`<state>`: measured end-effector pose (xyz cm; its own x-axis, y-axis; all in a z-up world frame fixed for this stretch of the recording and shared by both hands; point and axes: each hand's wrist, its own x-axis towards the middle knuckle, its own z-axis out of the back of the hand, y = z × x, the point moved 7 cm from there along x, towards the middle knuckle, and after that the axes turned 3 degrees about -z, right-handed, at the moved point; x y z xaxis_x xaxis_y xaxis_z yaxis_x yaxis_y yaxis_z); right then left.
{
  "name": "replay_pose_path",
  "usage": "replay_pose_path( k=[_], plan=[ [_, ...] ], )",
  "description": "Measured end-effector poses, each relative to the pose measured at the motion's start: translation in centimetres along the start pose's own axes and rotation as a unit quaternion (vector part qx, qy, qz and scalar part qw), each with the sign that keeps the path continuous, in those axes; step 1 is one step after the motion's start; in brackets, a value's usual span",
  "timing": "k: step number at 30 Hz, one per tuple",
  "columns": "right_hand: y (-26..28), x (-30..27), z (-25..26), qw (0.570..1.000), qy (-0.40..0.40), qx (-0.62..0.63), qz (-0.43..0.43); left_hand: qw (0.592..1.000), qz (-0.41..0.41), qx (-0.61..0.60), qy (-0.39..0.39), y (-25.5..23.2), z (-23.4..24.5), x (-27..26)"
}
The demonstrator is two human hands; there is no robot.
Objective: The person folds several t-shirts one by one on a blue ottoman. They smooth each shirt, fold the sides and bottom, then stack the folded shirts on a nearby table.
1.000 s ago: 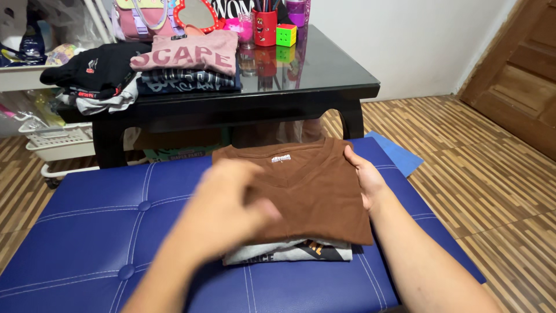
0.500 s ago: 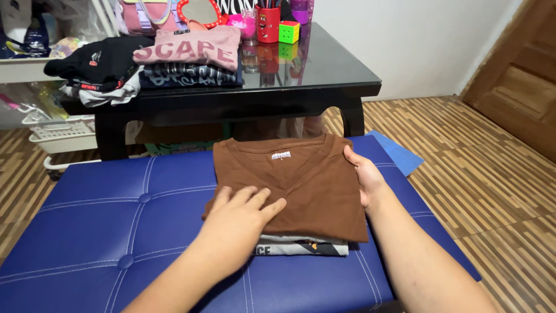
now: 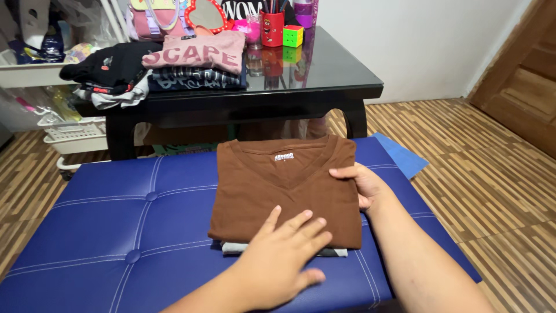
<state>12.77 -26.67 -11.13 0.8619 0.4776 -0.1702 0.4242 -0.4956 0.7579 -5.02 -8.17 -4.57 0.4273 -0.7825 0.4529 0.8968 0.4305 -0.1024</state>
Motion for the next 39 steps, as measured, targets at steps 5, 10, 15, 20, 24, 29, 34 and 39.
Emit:
replay_pose_path(
  k=[5,10,15,20,24,29,34,39],
  plan=[
    [0.3,-0.3,-0.8,0.999,0.007,-0.037,0.013,0.893,0.384,0.016,-0.235,8.2,5.4,-6.7],
    [0.4,0.0,-1.3,0.999,0.038,-0.030,0.014,0.540,0.649,-0.466,-0.266,10.7,-1.6,-14.5],
    [0.3,0.1,-0.8,0.999,0.022,-0.032,0.024,0.319,0.613,-0.650,-0.314,7.7,-8.3,-17.6],
    [0.2,0.2,-0.9,0.998,0.049,-0.033,0.034,0.178,0.521,-0.764,-0.335,6.4,-11.8,-12.2],
    [0.6,0.3,-0.4,0.997,0.033,-0.037,0.052,0.198,0.466,-0.772,-0.384,5.0,-10.2,-6.5],
    [0.8,0.0,-0.6,0.997,0.028,-0.028,0.072,0.171,0.462,-0.759,-0.426,5.9,-6.7,-1.8],
    [1.0,-0.3,-0.4,0.995,0.026,0.017,0.094,0.248,0.407,-0.763,-0.437,8.9,-4.1,0.7],
    [1.8,-1.0,-0.9,0.983,0.072,0.111,0.126,0.272,0.353,-0.782,-0.435,11.8,-3.2,3.8]
  ],
)
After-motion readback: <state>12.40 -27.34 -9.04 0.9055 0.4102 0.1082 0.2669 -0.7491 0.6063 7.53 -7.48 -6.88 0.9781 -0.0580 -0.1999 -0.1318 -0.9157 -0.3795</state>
